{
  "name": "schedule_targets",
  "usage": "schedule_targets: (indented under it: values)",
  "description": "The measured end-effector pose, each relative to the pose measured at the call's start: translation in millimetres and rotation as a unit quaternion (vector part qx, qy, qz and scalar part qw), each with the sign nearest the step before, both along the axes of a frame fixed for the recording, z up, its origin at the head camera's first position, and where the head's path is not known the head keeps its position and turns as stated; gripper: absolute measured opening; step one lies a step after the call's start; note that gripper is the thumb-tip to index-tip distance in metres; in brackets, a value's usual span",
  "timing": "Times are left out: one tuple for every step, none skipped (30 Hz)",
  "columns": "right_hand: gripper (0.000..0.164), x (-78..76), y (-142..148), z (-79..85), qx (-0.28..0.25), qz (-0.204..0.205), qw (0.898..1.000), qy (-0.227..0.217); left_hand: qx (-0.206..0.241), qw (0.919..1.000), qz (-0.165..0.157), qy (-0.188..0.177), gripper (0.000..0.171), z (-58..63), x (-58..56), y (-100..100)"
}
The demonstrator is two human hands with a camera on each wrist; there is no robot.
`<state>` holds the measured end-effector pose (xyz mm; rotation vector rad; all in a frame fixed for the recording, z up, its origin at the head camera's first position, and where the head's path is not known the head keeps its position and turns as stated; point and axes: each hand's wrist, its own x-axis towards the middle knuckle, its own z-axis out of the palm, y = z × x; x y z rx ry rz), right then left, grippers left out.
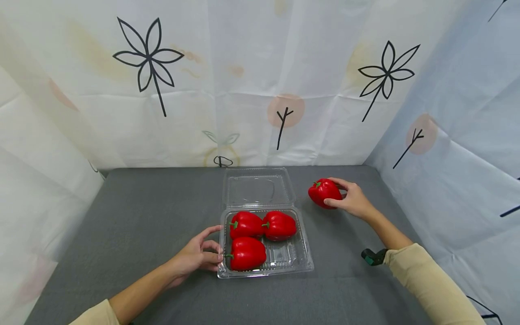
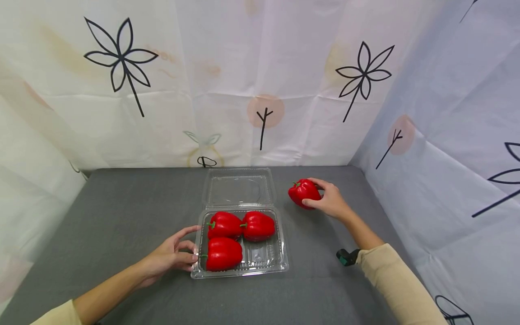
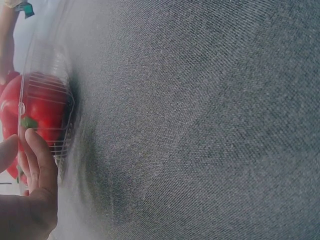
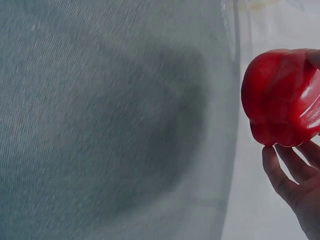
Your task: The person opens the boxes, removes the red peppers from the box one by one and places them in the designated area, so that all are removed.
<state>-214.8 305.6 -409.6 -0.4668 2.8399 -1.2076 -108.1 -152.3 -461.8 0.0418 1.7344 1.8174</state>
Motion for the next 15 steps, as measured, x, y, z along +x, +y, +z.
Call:
schedule_targets:
  values:
    - [0.065, -1.0, 3, -1.5, 0.002, -0.009, 1.0, -0.002, 0.0, 1.0, 0.0, 0.0, 0.081, -0.1, -0.1, 0]
    - [0.066, -1.9, 6, -3.1, 0.003, -0.018, 1.0, -0.003, -0.001, 1.0, 0.0, 0.0, 0.081, -0.1, -0.1, 0]
    - [0.066, -2.6, 8, -4.6, 0.004, -0.025, 1.0, -0.003, -0.001, 1.0, 0.0, 0.0, 0.081, -0.1, -0.1, 0]
    - [0.066, -3.3, 12, -6.2, 0.007, -0.035, 0.999, -0.003, -0.001, 1.0, 0.0, 0.0, 0.08, 0.0, -0.1, 0]
    - [0.067, -4.1, 15, -7.8, 0.01, -0.044, 0.999, -0.002, -0.001, 1.0, 0.0, 0.0, 0.08, 0.1, 0.0, 0]
    - [0.067, -4.7, 17, -9.5, 0.012, -0.053, 0.999, -0.001, -0.001, 1.0, 0.0, 0.0, 0.08, 0.2, 0.1, 0]
    - [0.068, -5.3, 20, -11.0, 0.012, -0.062, 0.998, -0.001, -0.001, 1.0, 0.0, 0.0, 0.08, 0.3, 0.2, 0]
    - [0.068, -5.9, 24, -12.4, 0.013, -0.071, 0.997, -0.001, -0.001, 1.0, -0.001, 0.001, 0.08, 0.3, 0.3, 0]
    - [0.068, -6.3, 27, -13.8, 0.014, -0.08, 0.997, -0.002, 0.0, 1.0, -0.001, 0.001, 0.08, 0.3, 0.4, 0]
    - [0.068, -6.7, 30, -15.2, 0.016, -0.089, 0.996, -0.004, 0.0, 1.0, -0.002, 0.001, 0.08, 0.4, 0.5, 0]
    - [0.068, -7.1, 33, -16.5, 0.016, -0.097, 0.995, -0.006, 0.001, 1.0, -0.002, 0.002, 0.08, 0.4, 0.5, 0]
    - [0.068, -7.5, 36, -17.8, 0.018, -0.105, 0.994, -0.008, 0.001, 1.0, -0.002, 0.002, 0.08, 0.4, 0.6, 0]
    - [0.069, -7.7, 39, -18.9, 0.02, -0.113, 0.993, -0.012, 0.001, 1.0, -0.002, 0.003, 0.08, 0.4, 0.6, 0]
    - [0.069, -7.9, 42, -20.0, 0.024, -0.12, 0.992, -0.016, 0.002, 1.0, -0.003, 0.003, 0.08, 0.5, 0.7, 0]
    - [0.07, -8.0, 45, -21.2, 0.026, -0.125, 0.992, -0.02, 0.002, 1.0, -0.003, 0.003, 0.08, 0.5, 0.7, 0]
